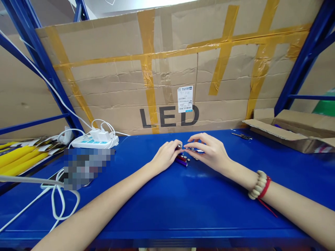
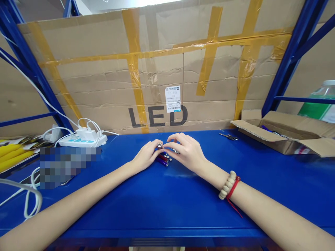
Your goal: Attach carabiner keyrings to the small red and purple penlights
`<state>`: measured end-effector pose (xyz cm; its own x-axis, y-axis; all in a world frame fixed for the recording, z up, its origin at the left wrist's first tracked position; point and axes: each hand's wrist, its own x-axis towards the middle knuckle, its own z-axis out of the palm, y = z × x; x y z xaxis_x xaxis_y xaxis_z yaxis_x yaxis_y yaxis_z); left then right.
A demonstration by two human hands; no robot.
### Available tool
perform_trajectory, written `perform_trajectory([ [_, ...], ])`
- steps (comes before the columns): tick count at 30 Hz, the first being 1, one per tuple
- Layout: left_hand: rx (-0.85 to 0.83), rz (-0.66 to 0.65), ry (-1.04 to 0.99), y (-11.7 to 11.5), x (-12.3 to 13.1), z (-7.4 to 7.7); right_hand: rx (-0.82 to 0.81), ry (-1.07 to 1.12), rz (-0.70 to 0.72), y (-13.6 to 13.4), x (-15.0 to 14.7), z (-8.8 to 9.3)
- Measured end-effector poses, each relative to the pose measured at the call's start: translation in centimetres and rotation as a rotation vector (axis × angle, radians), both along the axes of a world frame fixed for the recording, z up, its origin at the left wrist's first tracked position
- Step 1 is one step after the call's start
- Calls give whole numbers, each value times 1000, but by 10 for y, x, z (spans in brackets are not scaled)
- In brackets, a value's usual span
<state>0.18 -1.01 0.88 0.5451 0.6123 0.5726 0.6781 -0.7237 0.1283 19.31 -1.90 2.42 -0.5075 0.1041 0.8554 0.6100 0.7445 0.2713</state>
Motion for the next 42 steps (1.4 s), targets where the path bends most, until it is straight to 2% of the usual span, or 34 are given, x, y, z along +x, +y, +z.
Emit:
perform_trajectory([
  [5,-14,19,-55,2,-1,-1,-2,27,12,-3,-1,2],
  [12,45,0,2,1,-2,-1,-7,-38,22,-3,-1,1],
  [19,180,77,105,0,-2,-2,-13,-136,-63,0,-1,-5],
  [26,210,78,120,-2,-1,-1,-67,-90,-56,-2,-5,-6],
  [32,221,28,185,-2,0,0,29,-53,-5,-4,-3,-3],
  [36,257,-8,214,-2,0,0,124,-56,-19,-4,-1,-1],
  [42,198,2,173,-2,0,-1,131,-20,-21,-7,-3,1],
])
